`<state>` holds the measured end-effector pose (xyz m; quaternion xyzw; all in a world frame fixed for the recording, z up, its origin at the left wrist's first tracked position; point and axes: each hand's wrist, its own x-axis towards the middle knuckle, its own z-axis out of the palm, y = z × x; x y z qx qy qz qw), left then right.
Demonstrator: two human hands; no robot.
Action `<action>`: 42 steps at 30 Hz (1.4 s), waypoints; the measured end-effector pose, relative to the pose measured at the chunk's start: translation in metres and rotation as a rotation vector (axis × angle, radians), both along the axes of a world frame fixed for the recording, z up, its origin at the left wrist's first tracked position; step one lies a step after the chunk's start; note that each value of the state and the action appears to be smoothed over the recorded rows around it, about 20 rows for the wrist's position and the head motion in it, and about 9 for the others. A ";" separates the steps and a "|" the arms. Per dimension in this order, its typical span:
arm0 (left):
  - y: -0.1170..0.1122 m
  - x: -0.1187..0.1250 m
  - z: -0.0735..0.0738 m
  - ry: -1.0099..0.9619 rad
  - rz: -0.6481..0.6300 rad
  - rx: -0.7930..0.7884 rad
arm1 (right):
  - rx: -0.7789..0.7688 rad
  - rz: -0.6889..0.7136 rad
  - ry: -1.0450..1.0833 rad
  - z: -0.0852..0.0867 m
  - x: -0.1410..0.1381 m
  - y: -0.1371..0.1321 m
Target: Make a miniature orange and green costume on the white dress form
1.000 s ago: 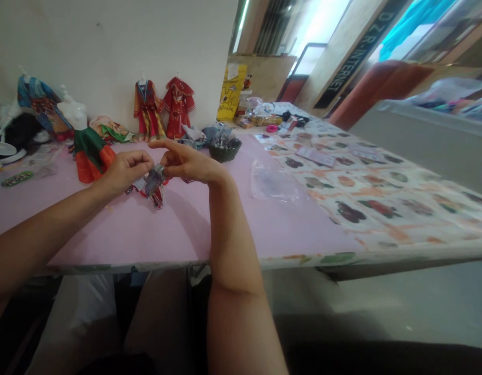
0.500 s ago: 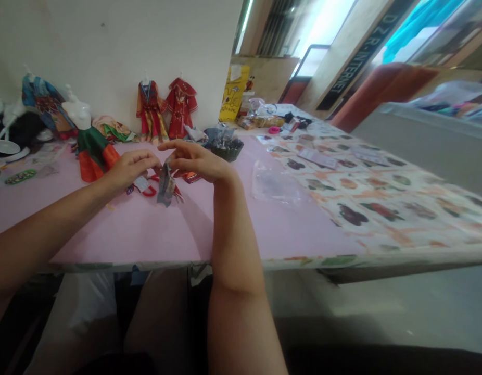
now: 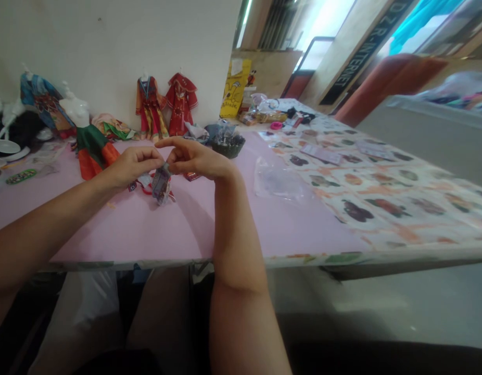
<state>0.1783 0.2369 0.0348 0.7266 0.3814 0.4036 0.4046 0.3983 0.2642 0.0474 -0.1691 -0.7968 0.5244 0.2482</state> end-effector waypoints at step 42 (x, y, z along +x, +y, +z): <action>-0.008 -0.061 0.058 0.120 0.047 -0.195 | -0.019 -0.513 0.333 0.005 0.028 0.004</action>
